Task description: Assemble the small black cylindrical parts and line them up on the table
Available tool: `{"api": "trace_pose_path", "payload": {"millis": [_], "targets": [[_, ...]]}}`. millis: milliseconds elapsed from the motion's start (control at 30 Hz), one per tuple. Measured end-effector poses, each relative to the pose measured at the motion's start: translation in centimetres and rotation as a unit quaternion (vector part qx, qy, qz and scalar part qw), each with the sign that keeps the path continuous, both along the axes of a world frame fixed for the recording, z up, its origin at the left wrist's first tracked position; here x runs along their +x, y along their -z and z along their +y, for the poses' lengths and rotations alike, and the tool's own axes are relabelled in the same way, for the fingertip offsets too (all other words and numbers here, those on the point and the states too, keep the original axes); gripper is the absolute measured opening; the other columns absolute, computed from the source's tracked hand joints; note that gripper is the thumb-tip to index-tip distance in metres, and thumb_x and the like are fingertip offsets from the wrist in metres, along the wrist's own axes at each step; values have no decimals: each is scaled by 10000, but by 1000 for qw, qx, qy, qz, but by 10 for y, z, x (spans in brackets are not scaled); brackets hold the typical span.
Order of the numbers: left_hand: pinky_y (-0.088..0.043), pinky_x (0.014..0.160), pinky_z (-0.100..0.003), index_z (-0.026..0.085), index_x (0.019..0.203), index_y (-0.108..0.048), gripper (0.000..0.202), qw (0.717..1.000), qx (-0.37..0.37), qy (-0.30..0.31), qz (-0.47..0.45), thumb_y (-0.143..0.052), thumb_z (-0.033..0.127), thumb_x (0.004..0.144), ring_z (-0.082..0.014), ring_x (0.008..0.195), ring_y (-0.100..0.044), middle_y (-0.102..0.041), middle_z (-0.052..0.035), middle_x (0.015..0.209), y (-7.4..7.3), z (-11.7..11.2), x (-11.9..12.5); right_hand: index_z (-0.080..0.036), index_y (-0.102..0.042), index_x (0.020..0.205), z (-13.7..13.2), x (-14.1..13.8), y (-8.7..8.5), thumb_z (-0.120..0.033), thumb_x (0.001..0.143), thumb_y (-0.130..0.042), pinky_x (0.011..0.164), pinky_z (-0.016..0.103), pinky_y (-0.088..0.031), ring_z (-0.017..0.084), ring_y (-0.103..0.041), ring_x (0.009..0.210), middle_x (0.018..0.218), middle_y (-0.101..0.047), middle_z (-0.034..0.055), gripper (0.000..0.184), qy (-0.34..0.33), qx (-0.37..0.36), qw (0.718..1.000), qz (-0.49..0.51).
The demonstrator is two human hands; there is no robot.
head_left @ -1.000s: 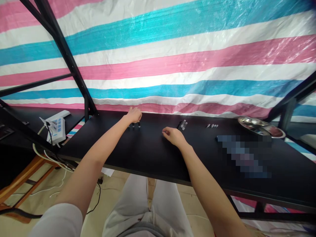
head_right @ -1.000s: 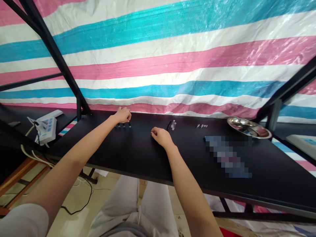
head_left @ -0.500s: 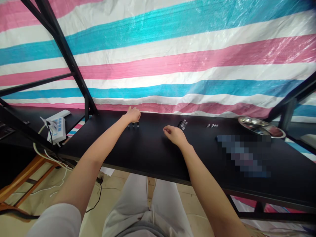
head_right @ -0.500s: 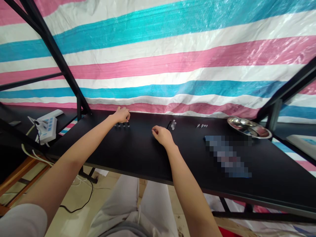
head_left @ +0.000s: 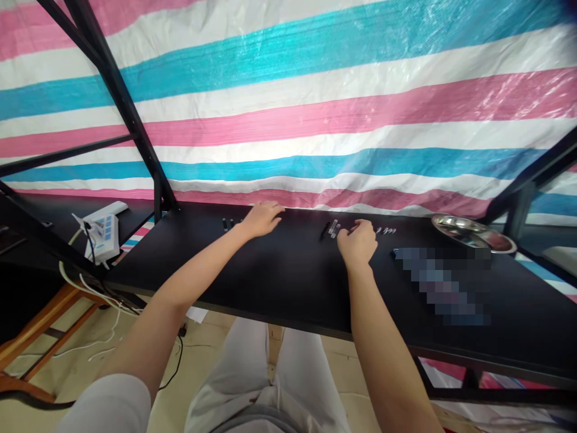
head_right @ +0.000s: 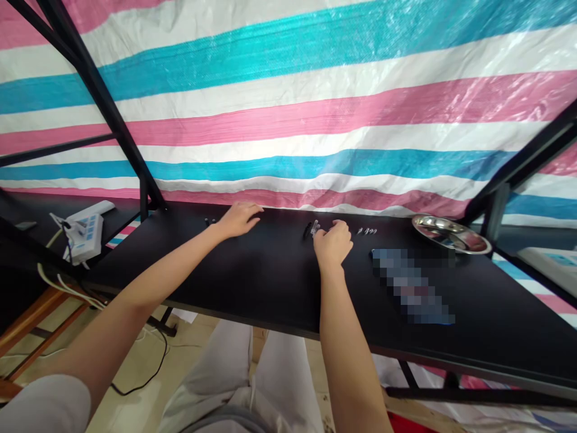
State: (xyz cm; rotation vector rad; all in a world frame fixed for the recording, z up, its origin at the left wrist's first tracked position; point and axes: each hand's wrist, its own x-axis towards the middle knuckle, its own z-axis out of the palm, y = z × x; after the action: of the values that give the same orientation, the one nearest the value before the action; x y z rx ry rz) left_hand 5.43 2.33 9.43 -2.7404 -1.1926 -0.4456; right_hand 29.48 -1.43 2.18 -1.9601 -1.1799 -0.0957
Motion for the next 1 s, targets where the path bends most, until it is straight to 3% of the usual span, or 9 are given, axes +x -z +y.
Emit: {"api": "trace_pose_path", "payload": {"millis": [167, 267, 433, 567, 767, 1000], "targets": [[-388, 857, -366, 225, 1399, -238, 550, 998, -56, 41, -6, -407, 255, 876, -234, 1090, -483, -460, -95, 1303, 43, -22, 51, -112, -544, 1082, 2, 0, 11, -255, 733, -482, 847, 504, -347, 334, -424, 1087, 1119, -523, 190, 382, -9, -182, 982, -38], [-391, 858, -397, 258, 1431, -113, 617, 995, -97, 8, -21, -393, 281, 882, -254, 1106, -462, -398, -99, 1355, 64, -24, 79, -114, -580, 1077, 2, -2, 14, -298, 763, -466, 850, 505, -334, 330, -412, 1089, 1127, -528, 186, 381, -24, -210, 975, -61], [-380, 876, -440, 247, 1434, -113, 600, 992, -103, -42, -62, -370, 291, 893, -272, 1132, -433, -373, -114, 1370, 82, -19, 116, -109, -602, 1067, 2, -4, 16, -337, 769, -482, 837, 484, -336, 316, -418, 1070, 1114, -536, 179, 394, -32, -203, 975, -80], [-379, 870, -446, 230, 1397, -253, 519, 993, -75, -62, -67, -372, 297, 897, -279, 1130, -432, -392, -106, 1364, 87, -11, 133, -107, -606, 1067, 3, -5, 17, -318, 767, -482, 832, 479, -332, 312, -420, 1059, 1113, -539, 176, 387, -29, -197, 976, -86], [-388, 823, -353, 163, 1044, -601, 251, 995, -15, -51, -83, -406, 183, 886, -206, 944, -544, -629, -65, 996, 87, -2, 133, -124, -616, 1068, 6, -4, 20, -307, 779, -469, 825, 469, -331, 304, -418, 1049, 1103, -541, 166, 372, -21, -189, 979, -80], [-415, 716, -271, 176, 866, -650, 200, 972, -8, -49, -228, -537, 340, 845, -152, 768, -576, -655, -27, 799, 81, -8, 87, -144, -626, 1066, 8, -3, 20, -336, 796, -475, 845, 462, -318, 293, -405, 1060, 1122, -533, 150, 365, -15, -191, 979, -66]]}}
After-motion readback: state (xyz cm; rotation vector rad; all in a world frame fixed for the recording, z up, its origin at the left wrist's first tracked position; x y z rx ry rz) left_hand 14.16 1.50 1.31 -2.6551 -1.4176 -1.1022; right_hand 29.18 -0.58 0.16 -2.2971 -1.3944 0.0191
